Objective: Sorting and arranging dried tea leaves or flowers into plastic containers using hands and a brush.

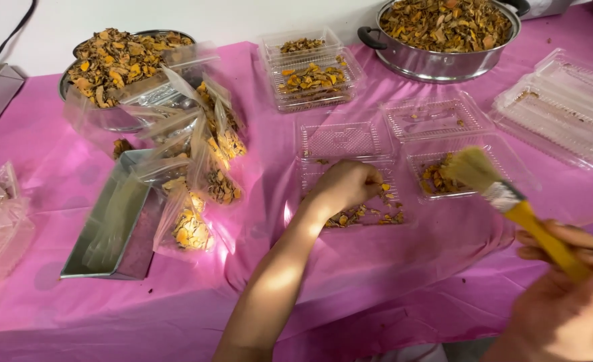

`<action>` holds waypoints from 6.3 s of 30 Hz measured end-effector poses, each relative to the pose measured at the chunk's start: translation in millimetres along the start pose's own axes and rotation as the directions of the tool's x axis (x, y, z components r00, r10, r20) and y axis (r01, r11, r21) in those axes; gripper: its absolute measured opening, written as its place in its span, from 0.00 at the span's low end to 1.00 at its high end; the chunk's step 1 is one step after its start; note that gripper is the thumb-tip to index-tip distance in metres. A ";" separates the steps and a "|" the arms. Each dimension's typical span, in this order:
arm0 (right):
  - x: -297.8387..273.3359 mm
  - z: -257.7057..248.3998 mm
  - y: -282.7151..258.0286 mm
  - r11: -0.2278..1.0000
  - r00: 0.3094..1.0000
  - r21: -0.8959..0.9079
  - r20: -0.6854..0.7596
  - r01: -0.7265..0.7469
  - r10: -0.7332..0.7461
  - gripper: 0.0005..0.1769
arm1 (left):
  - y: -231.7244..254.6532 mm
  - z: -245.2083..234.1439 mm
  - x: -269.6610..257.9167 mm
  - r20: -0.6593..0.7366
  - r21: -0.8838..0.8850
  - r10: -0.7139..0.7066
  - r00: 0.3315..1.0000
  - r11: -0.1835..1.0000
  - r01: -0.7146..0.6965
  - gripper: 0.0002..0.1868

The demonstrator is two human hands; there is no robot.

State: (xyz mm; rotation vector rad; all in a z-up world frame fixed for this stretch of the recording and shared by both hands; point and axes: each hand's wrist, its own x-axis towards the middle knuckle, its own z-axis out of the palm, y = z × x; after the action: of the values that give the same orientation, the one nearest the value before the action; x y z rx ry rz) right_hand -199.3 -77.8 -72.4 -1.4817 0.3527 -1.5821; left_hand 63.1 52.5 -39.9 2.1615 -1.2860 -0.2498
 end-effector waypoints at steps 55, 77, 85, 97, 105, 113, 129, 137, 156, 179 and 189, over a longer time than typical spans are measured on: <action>-2.4 -33.1 8.7 0.996 0.994 -0.050 0.077 0.079 -0.075 0.30 | 14.2 69.4 -92.9 -0.271 0.721 0.671 0.690 0.617 -0.317 0.07; -9.8 -72.1 43.2 0.993 0.990 0.000 0.076 0.119 -0.119 0.30 | 52.1 22.9 65.5 -0.351 0.247 0.303 0.886 0.943 -0.225 0.30; 1.7 -122.5 122.4 0.987 0.986 0.011 -0.051 -0.160 0.161 0.21 | 25.7 -56.9 -22.6 0.284 0.656 -0.477 0.832 0.729 0.194 0.29; -12.0 -71.6 65.3 0.994 0.994 -0.033 0.037 -0.103 0.104 0.29 | 4.9 -28.1 -8.5 0.128 0.194 -0.175 0.976 0.970 0.149 0.12; -28.8 31.8 9.5 0.977 0.980 0.084 0.017 0.196 -0.198 0.21 | -27.4 -12.6 -8.5 0.011 -0.239 -0.135 0.991 0.962 0.133 0.06; -43.9 69.5 -13.3 1.000 0.959 -0.008 0.282 -0.020 0.022 0.13 | -50.4 -13.0 -8.6 -0.050 -0.183 -0.163 0.985 0.971 0.152 0.05; -48.1 66.4 -9.0 0.952 0.976 0.255 0.085 0.172 -0.199 0.18 | -89.4 12.1 11.1 0.005 -0.858 0.145 0.989 0.509 -0.070 0.08; -59.8 54.9 -9.0 0.991 0.968 0.118 0.251 -0.055 0.024 0.12 | -74.1 -2.7 -4.6 0.062 -0.890 0.019 0.998 0.454 0.047 0.13; 7.5 -146.5 111.9 1.000 1.000 -0.012 -0.022 -0.011 0.010 0.31 | 66.6 -44.6 16.7 0.117 0.279 -0.154 0.981 0.953 0.116 0.09; -35.9 37.0 -29.1 0.995 0.993 0.101 0.116 -0.026 0.015 0.16 | -50.0 -7.1 -15.8 -0.001 -0.516 -0.182 0.983 0.842 0.155 0.16; -27.5 73.4 -2.8 0.993 0.935 0.001 0.338 -0.114 0.107 0.12 | -35.2 -16.6 -16.6 -0.148 -0.289 -0.115 0.982 0.955 0.069 0.12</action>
State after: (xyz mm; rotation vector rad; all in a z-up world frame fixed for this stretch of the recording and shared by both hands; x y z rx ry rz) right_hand -138.1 -28.8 -70.6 -1.6528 0.2158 -1.2114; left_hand 87.9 85.5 -49.5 1.9547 -0.9935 -0.2711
